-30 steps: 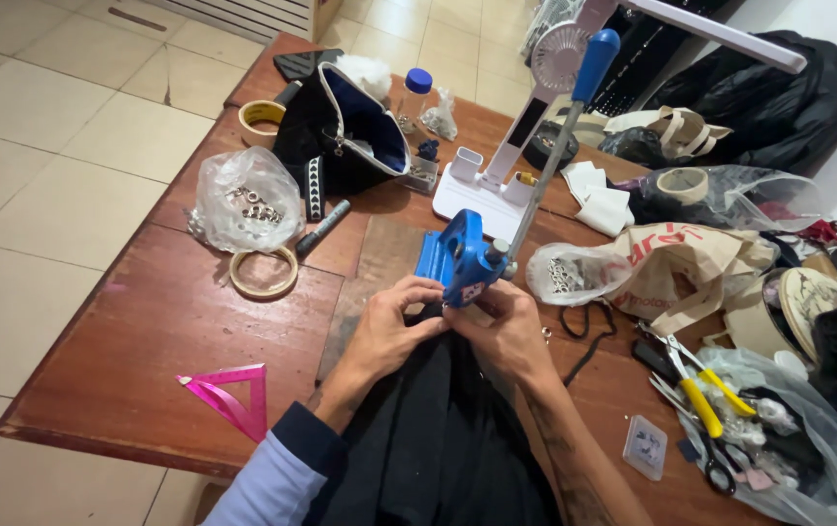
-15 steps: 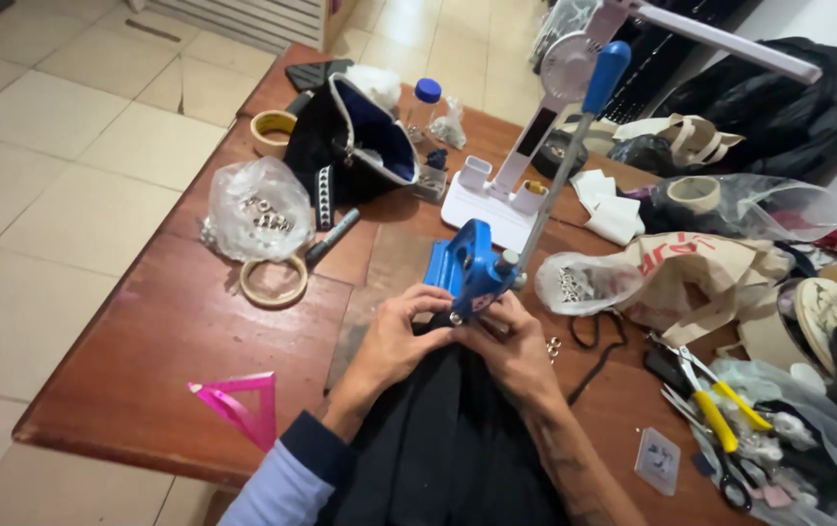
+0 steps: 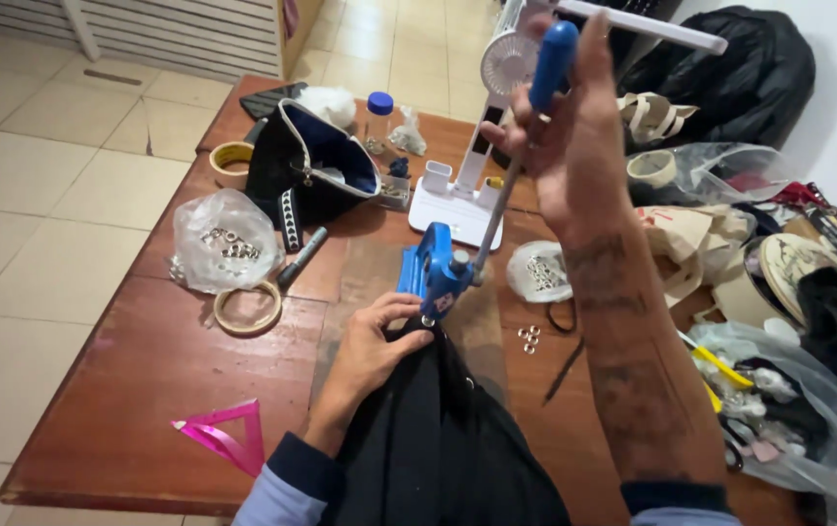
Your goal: Attaching metal grommets to a piece of black fabric using a hand-press machine.
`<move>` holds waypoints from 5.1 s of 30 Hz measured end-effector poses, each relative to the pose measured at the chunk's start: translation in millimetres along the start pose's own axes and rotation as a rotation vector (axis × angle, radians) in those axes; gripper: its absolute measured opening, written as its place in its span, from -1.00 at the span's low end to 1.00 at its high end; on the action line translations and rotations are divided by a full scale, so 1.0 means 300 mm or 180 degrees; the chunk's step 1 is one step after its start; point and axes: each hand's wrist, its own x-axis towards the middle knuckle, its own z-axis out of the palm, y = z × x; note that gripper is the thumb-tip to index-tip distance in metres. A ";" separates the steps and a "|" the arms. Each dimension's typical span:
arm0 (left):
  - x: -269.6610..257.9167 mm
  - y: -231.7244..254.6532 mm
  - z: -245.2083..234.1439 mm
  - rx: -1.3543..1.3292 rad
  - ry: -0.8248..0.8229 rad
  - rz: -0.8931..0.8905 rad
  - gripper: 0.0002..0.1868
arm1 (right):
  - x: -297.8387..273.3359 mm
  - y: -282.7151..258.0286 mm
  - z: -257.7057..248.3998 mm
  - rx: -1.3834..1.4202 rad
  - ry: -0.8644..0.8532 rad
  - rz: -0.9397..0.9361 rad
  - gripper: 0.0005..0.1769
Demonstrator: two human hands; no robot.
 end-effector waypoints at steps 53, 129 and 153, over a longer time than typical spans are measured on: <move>0.034 0.009 -0.159 0.1102 -0.0603 -0.1567 -0.65 | -0.440 0.614 -0.353 -0.1391 -0.0423 0.2177 -0.77; -0.214 0.065 0.017 0.1950 -0.0732 -0.0398 -0.78 | -0.509 0.473 -0.194 -0.2632 -0.0055 -0.0623 -0.87; -0.126 0.197 -0.065 0.0090 -0.1245 -0.2021 -0.84 | -0.639 0.456 -0.290 -0.1382 -0.0558 0.1995 -0.76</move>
